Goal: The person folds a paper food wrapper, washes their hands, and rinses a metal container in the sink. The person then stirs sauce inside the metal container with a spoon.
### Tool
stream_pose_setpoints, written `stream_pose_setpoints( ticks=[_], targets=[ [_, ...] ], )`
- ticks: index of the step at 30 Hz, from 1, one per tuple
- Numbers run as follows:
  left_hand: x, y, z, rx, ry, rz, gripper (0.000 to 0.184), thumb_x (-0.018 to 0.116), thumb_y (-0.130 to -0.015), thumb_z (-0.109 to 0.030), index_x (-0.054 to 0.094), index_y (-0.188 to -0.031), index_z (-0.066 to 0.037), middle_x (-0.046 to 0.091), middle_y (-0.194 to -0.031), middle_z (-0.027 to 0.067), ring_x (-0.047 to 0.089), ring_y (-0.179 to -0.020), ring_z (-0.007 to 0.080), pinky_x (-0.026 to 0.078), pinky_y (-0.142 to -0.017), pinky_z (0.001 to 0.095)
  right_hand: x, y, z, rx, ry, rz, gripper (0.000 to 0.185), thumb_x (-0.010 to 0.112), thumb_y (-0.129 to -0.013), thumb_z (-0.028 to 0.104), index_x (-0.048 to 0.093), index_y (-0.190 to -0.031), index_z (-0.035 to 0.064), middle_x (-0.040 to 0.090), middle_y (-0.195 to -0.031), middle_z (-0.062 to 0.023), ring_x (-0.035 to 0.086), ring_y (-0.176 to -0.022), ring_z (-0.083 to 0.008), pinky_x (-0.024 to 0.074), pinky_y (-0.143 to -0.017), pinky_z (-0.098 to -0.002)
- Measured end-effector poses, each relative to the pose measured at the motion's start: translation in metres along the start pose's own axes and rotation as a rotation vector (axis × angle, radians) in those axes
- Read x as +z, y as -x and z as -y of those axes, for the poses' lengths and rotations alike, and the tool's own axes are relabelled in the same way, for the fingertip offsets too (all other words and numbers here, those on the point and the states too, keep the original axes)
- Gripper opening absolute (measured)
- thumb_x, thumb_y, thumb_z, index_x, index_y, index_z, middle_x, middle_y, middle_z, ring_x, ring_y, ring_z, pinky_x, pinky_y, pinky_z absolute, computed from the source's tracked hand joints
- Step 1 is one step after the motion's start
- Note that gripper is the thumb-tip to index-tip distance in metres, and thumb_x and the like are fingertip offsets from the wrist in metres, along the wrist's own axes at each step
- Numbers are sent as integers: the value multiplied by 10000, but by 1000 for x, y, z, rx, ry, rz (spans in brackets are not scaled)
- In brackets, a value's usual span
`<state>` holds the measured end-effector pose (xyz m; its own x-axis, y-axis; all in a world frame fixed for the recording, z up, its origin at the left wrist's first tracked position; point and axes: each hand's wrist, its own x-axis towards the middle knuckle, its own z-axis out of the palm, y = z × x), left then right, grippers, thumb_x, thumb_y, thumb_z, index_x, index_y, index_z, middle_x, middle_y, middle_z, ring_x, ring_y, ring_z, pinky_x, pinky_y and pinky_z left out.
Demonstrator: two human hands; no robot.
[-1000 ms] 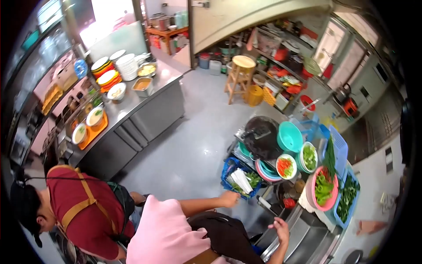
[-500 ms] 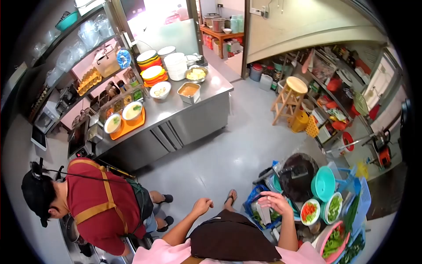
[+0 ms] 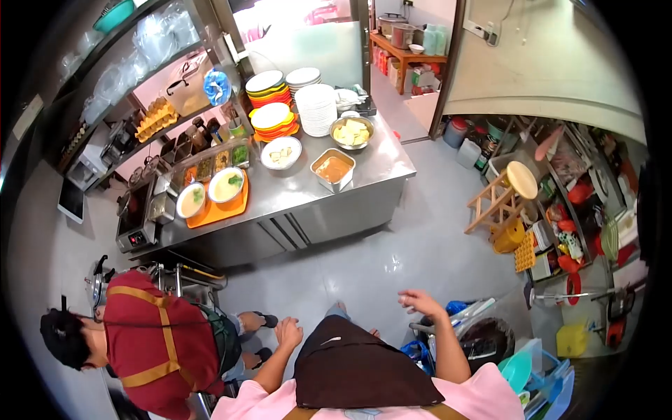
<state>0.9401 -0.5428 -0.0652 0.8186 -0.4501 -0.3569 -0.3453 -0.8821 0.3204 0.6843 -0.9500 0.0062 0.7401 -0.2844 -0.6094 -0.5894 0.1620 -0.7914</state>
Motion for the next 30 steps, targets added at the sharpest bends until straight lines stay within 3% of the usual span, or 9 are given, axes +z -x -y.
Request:
stream_pose_setpoints(
  ticks=[4,8,10,13,15,17,20,23,30],
  targets=[
    [35,-39,7,80,-135,-218,430,703,-813,-256,653,-1213,-105,622,-1254,153,577,-1157,365,404,-1000,559,-36,-33,72,-138,-520,165,422,586,-983,254,571,-1349,43,675,-1204,-160,653,-1125,-293,569,-869,-440],
    [75,-134,26,-416,-37,579,410,678,-850,-215,657,-1238,-88,596,-1370,159,553,-1275,358,382,-1062,581,-94,-143,-4,265,-562,-213,311,575,-976,222,653,-1225,52,699,-1138,-178,695,-1035,-277,563,-884,-398],
    [64,-173,35,-541,57,674,359,662,-873,-247,694,-1187,-75,609,-1362,168,535,-1311,360,369,-1088,584,-82,-156,26,431,1363,-320,264,586,-945,250,723,-1041,45,740,-999,-157,723,-916,-287,573,-789,-410],
    [32,-224,22,-505,115,411,397,702,-867,-390,716,-1130,-94,649,-1295,156,576,-1248,372,375,-1071,597,-82,-205,50,66,139,-331,300,604,-906,310,742,-888,44,746,-854,-138,716,-807,-311,552,-720,-435],
    [6,-248,9,-286,11,254,435,666,-882,-438,687,-1189,-130,621,-1317,121,539,-1272,342,361,-1089,550,-71,-238,93,-22,940,-497,323,626,-883,347,725,-864,40,715,-760,-141,689,-741,-323,524,-702,-439],
    [-8,-282,1,-418,221,293,382,665,-879,-412,702,-1152,-147,610,-1346,101,529,-1286,339,346,-1093,570,-49,-254,172,-33,661,-413,289,632,-868,346,717,-884,71,697,-841,-182,657,-825,-392,521,-742,-476],
    [-40,-310,-33,-343,-97,270,324,651,-881,-373,712,-1113,-155,669,-1255,97,602,-1206,320,414,-1047,525,-23,-291,248,-183,715,-383,261,636,-886,319,707,-952,76,706,-854,-159,667,-831,-381,523,-744,-483],
    [-16,-341,-18,-320,374,190,294,629,-886,-331,716,-1104,-154,721,-1123,100,672,-1080,310,491,-963,471,4,-313,308,-336,714,-359,254,672,-889,279,663,-1062,93,712,-862,-145,670,-830,-377,522,-731,-477],
    [-15,-343,-61,-244,669,10,319,666,-881,-266,698,-1125,-63,729,-1039,166,696,-990,311,530,-886,398,27,-368,341,-443,906,-128,307,685,-901,240,583,-1149,90,716,-865,-129,677,-830,-374,512,-710,-479]
  ],
)
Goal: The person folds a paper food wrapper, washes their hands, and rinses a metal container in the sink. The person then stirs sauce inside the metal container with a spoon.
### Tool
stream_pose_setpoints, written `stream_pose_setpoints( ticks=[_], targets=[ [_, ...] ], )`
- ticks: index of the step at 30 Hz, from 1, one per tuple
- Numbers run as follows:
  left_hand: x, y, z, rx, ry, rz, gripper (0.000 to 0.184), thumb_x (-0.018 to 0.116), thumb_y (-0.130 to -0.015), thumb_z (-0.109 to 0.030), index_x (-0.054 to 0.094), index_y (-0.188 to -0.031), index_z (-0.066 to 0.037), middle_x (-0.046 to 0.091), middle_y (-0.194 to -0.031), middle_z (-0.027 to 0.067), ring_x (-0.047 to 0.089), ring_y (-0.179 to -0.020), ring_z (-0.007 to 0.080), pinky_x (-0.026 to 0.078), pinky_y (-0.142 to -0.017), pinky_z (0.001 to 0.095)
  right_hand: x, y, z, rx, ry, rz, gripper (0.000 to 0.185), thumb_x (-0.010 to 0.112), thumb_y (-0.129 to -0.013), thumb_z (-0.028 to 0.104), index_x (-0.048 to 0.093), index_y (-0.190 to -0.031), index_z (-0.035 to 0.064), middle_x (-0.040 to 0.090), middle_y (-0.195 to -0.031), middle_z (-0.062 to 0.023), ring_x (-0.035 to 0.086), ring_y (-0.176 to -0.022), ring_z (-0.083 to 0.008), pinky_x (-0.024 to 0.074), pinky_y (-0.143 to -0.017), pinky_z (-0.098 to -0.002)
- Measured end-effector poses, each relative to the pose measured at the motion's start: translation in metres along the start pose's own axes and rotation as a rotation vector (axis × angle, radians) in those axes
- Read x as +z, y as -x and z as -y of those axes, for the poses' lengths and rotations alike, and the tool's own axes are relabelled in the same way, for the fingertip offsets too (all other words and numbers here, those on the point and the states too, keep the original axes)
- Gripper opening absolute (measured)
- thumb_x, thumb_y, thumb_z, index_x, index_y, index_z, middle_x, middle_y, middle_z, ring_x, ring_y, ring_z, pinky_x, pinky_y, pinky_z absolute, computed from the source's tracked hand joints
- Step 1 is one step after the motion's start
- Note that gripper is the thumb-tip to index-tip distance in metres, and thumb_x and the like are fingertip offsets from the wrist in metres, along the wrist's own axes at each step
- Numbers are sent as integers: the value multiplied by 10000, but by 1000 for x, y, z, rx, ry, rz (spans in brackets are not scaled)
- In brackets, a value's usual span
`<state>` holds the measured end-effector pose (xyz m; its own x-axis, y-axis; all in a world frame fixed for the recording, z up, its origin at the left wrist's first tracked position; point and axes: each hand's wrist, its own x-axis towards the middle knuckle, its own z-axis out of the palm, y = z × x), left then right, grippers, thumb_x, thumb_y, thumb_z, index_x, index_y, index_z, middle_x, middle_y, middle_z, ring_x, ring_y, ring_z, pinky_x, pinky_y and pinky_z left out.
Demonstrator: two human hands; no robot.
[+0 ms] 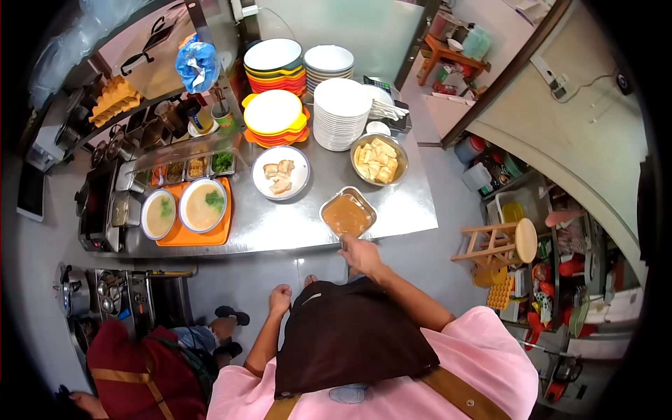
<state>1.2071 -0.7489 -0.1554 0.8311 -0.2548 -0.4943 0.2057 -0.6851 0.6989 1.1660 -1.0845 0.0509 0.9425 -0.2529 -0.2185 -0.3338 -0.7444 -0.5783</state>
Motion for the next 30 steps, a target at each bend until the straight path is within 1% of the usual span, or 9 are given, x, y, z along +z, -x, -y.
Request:
stream_pose_setpoints(
  ticks=[4,5,9,12,16,19,22,26,30],
  targets=[
    [9,1,-54,19,72,-11,295,656,-910,-251,698,-1122,-50,732,-1026,164,698,-971,295,529,-866,383,-16,-26,-28,-61,-98,-180,173,658,-905,180,647,-1032,62,718,-876,-136,676,-823,-380,530,-712,-470],
    [12,-2,-67,31,83,-23,289,653,-915,-249,699,-1118,-49,732,-1022,163,698,-968,292,528,-863,383,-26,-35,-34,-60,-168,-215,168,662,-905,180,687,-972,27,723,-845,-153,700,-775,-342,547,-695,-425],
    [19,-9,-139,93,76,-7,262,637,-933,-247,700,-1088,-46,732,-1000,152,697,-947,279,527,-849,376,-58,-68,-68,93,-507,-167,247,672,-924,217,708,-985,-20,723,-780,-166,703,-701,-243,539,-668,-347],
    [34,-21,-173,138,160,22,246,623,-944,-246,702,-1046,-36,729,-981,146,695,-922,277,526,-842,373,-78,-72,-68,90,-542,-135,244,672,-920,216,704,-991,-15,720,-780,-164,701,-700,-254,535,-664,-350],
    [44,-24,-228,97,378,94,216,588,-995,-204,636,-1099,-21,723,-972,91,662,-866,154,517,-796,308,-108,-66,-56,28,-445,-126,220,657,-919,191,669,-970,-23,691,-771,-178,682,-691,-285,524,-659,-370],
    [52,-26,-255,16,481,75,239,601,-991,-193,573,-1153,-19,690,-967,109,669,-822,170,536,-733,325,-117,-66,-58,-73,-411,-118,163,624,-932,126,650,-999,-20,671,-842,-187,666,-745,-312,519,-679,-382],
    [60,-31,-264,-59,590,39,228,618,-983,-179,550,-1138,-26,655,-928,100,660,-779,166,550,-670,313,-122,-70,-65,-314,-367,-153,143,598,-933,60,646,-1052,-2,648,-921,-185,653,-822,-342,521,-715,-398],
    [66,-36,-268,-128,746,17,181,636,-971,-199,537,-1033,-62,614,-789,52,599,-638,127,466,-525,259,-133,-75,-68,-366,-305,-70,170,594,-922,35,657,-1079,21,633,-922,-174,646,-845,-359,528,-725,-419],
    [72,-40,-268,-68,738,2,177,654,-961,-176,516,-969,-65,583,-740,32,567,-571,115,468,-489,263,-112,-85,-85,-426,-215,17,193,597,-910,54,664,-1088,27,632,-900,-168,643,-823,-368,536,-720,-430]
  ],
)
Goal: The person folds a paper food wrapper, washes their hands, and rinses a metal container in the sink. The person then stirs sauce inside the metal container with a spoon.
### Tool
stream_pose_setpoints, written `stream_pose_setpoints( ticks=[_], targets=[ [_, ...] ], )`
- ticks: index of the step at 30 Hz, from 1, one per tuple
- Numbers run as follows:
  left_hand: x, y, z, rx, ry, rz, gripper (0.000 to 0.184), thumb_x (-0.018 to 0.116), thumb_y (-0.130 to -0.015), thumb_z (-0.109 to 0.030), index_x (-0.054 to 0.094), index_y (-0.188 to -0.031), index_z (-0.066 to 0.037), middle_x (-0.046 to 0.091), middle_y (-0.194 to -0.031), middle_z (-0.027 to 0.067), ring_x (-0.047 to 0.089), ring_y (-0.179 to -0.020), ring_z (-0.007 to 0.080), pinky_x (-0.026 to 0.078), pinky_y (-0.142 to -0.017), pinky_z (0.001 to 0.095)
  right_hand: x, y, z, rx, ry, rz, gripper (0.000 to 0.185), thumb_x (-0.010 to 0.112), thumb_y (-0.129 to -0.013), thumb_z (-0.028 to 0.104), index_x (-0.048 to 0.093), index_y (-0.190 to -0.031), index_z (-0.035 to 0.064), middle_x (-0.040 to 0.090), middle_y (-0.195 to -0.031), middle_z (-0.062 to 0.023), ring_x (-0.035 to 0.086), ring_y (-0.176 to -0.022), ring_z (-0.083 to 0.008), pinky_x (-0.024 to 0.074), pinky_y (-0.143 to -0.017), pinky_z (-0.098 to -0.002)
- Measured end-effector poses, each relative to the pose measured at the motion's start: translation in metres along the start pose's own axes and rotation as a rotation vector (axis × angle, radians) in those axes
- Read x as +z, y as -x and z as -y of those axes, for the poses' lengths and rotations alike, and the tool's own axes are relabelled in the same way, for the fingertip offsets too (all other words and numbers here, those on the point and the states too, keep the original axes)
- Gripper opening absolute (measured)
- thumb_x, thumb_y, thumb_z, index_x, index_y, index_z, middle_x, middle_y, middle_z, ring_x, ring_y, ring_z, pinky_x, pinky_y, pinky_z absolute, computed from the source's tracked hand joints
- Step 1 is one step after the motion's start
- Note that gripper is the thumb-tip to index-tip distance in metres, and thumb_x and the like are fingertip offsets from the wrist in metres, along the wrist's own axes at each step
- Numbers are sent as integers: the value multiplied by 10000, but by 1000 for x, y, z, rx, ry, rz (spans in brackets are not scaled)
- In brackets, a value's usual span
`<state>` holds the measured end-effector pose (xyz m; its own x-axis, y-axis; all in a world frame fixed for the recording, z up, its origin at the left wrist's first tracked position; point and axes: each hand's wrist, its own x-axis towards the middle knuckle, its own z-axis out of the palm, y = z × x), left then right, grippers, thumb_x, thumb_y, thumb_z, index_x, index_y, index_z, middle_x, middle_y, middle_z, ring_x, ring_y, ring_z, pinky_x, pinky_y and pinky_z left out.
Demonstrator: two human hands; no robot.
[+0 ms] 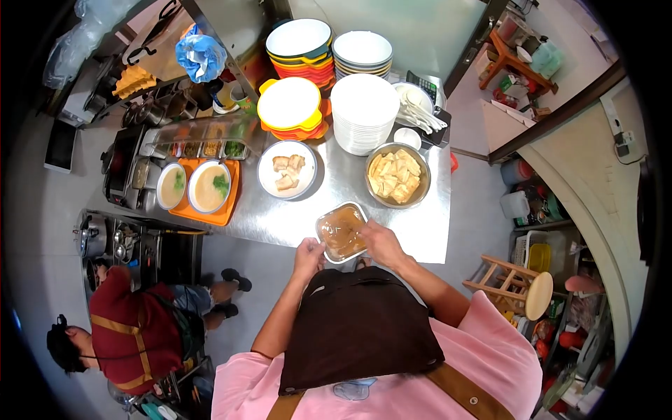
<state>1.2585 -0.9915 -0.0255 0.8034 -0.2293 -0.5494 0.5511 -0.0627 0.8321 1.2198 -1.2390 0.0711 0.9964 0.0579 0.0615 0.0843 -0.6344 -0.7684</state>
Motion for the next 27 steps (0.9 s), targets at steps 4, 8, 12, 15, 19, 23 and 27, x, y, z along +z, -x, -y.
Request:
stream_pose_setpoints(
  ticks=[4,8,12,15,19,23,27],
  targets=[
    [7,6,-14,2,49,6,214,663,-957,-171,485,-892,-70,549,-686,23,531,-506,109,445,-443,251,4,4,-6,15,5,164,240,607,-903,70,683,-1122,9,645,-919,-177,654,-850,-374,536,-766,-437],
    [14,7,-23,-23,24,-22,247,664,-962,-182,467,-855,-77,543,-667,25,508,-463,111,419,-404,252,1,4,-10,13,-6,152,224,610,-899,77,694,-1096,11,655,-902,-181,655,-830,-385,541,-766,-439],
    [18,6,-26,-38,-51,-31,139,636,-930,-112,514,-905,-52,547,-658,23,508,-462,107,410,-398,252,-14,5,-5,88,-29,132,182,610,-898,77,711,-1036,13,680,-933,-186,661,-835,-385,545,-764,-444],
    [29,10,-20,-19,15,-53,72,602,-898,-63,559,-948,-35,553,-657,13,505,-466,93,408,-399,244,-15,8,-17,142,-88,87,179,620,-900,78,716,-1035,8,678,-905,-198,661,-824,-388,537,-752,-438],
    [42,24,-20,52,85,-149,61,580,-875,-41,589,-934,-55,551,-655,-15,489,-475,67,391,-398,228,-14,5,-27,143,-208,-4,169,632,-914,91,713,-1031,0,669,-858,-207,655,-786,-393,522,-709,-427],
    [22,22,19,149,134,-212,95,577,-844,18,573,-839,-77,519,-664,-61,421,-534,28,338,-466,211,-12,-4,-16,176,-264,89,147,639,-926,106,710,-998,-1,672,-850,-192,650,-752,-379,518,-682,-417],
    [16,58,11,203,184,-255,220,583,-813,47,459,-733,-116,426,-662,-84,352,-590,23,299,-519,217,-10,-15,6,28,-217,167,138,645,-931,121,709,-968,4,677,-838,-176,655,-734,-353,522,-670,-402]
  ],
)
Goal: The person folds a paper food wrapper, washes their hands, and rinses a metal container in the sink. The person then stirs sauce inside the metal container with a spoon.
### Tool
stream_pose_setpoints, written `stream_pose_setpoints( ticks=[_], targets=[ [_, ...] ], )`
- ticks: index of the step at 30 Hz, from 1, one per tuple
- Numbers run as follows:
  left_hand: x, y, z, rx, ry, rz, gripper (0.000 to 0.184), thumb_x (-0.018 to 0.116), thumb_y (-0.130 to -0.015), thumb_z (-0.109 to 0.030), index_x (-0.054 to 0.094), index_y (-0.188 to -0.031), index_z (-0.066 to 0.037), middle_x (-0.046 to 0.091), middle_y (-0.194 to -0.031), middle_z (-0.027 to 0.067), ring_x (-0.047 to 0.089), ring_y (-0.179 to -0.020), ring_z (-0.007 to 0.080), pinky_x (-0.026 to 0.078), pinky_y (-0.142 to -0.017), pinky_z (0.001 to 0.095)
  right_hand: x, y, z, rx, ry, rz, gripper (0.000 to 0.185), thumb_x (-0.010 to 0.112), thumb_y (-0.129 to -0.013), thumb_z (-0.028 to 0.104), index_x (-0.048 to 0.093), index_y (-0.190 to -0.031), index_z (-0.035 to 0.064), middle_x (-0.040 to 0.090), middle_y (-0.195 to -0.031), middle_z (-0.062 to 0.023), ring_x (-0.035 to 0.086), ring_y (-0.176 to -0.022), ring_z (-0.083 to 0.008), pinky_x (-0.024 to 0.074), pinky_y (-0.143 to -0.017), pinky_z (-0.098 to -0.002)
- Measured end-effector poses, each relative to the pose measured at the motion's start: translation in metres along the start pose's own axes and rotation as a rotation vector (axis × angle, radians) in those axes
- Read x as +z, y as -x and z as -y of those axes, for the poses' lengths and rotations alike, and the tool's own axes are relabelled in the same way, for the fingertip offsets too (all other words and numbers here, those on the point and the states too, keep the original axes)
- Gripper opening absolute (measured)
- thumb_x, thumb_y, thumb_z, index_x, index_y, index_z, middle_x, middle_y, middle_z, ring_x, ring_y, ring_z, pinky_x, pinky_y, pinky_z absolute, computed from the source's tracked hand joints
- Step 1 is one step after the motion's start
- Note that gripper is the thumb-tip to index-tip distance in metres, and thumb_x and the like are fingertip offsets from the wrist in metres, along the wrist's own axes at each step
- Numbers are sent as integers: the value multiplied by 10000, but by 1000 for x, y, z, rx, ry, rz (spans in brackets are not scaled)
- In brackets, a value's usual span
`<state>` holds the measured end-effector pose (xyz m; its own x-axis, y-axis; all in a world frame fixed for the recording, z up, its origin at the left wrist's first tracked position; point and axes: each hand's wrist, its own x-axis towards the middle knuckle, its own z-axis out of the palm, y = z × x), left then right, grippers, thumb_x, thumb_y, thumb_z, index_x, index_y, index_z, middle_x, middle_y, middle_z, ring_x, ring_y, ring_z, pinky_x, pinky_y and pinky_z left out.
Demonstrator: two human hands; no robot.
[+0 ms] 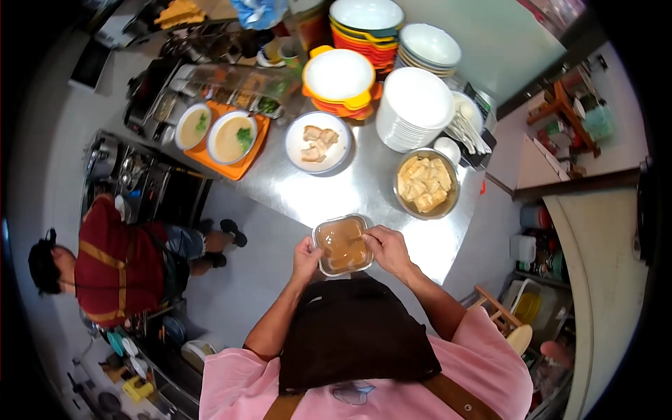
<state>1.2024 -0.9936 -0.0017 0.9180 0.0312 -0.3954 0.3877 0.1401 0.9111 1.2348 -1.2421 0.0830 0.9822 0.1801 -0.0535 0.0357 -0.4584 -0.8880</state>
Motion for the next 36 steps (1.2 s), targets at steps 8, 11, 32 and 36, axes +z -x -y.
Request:
stream_pose_setpoints(
  ticks=[8,11,32,36],
  targets=[
    [-69,80,-13,63,209,-232,231,551,-774,80,435,-745,-117,439,-712,-74,381,-641,31,359,-595,204,46,-8,84,-347,47,252,128,655,-926,144,701,-950,27,682,-860,-146,677,-753,-329,550,-681,-389],
    [-104,123,-21,124,284,-343,229,543,-772,84,440,-750,-119,457,-727,-70,407,-652,31,381,-614,198,93,0,117,-442,119,421,137,657,-924,154,689,-945,22,677,-872,-148,671,-771,-343,549,-690,-402],
    [-380,451,64,496,681,-1284,246,546,-806,52,414,-721,-136,437,-640,-75,362,-513,7,286,-435,212,467,163,351,-1056,30,1104,121,672,-918,81,698,-1027,37,601,-785,-109,597,-651,-285,496,-600,-372],
    [-417,483,76,532,754,-1466,260,550,-810,52,410,-707,-142,422,-636,-81,341,-512,7,266,-430,216,551,194,362,-1081,27,1272,133,669,-919,94,693,-1033,29,605,-808,-116,616,-685,-309,511,-617,-395]
  ],
)
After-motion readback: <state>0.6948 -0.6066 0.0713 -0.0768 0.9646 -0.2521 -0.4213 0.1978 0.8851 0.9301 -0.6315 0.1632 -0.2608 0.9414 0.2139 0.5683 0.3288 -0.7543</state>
